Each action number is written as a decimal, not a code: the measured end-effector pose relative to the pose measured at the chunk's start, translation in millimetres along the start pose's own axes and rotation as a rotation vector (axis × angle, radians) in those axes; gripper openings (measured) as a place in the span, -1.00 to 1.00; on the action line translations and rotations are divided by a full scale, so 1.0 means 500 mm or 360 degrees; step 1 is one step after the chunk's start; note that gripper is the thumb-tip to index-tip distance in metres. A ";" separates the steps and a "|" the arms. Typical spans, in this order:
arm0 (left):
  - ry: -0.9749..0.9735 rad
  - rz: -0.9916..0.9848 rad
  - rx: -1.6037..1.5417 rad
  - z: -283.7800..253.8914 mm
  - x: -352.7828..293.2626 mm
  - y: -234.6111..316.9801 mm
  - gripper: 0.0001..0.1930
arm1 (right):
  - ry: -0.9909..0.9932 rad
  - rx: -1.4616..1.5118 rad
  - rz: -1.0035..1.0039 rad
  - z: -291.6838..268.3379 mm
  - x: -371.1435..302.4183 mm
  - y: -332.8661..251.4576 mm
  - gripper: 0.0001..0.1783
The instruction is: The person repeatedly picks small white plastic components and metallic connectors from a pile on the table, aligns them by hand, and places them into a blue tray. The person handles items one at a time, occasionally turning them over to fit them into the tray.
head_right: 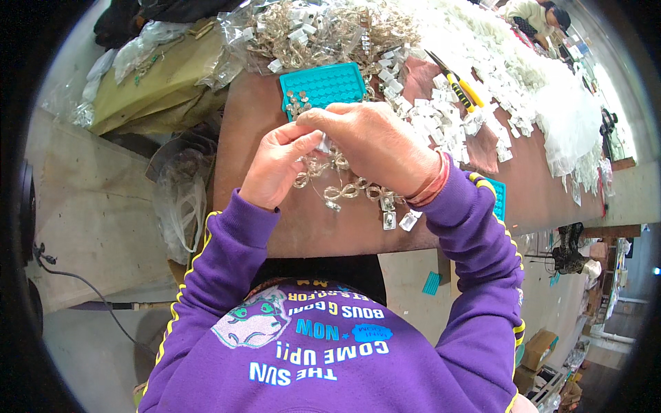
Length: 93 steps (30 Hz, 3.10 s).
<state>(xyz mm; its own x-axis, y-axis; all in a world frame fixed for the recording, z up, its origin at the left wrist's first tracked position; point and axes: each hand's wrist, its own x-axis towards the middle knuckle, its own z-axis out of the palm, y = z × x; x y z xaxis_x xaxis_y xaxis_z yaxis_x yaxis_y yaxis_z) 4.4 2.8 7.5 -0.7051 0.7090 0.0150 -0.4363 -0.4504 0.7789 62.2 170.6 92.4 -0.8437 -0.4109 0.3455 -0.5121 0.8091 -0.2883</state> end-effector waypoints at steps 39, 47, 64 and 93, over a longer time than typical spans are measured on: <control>-0.0068 -0.0128 -0.0375 -0.009 -0.006 -0.009 -0.74 | 0.0498 0.0118 0.0300 0.059 -0.031 -0.032 -0.86; -0.0104 -0.0142 -0.0506 -0.001 -0.009 -0.003 -0.78 | 0.0529 0.0020 0.0028 0.038 -0.032 -0.036 -0.62; 0.0047 -0.0115 -0.1081 -0.028 0.011 -0.007 -0.55 | 0.1124 -0.0693 -0.0144 -0.026 0.143 -0.022 -0.41; 0.0256 0.0360 -0.0311 -0.027 0.028 0.008 -0.54 | 0.0825 0.0291 0.1003 0.075 -0.198 -0.145 -0.80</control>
<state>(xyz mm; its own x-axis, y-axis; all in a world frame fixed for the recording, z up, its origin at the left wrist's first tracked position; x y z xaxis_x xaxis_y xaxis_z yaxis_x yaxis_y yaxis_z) -14.4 3.6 2.4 -0.8687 0.4914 0.0624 -0.3467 -0.6931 0.6320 177.1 136.8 45.6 -0.8226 0.3776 0.4251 -0.0247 0.7233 -0.6901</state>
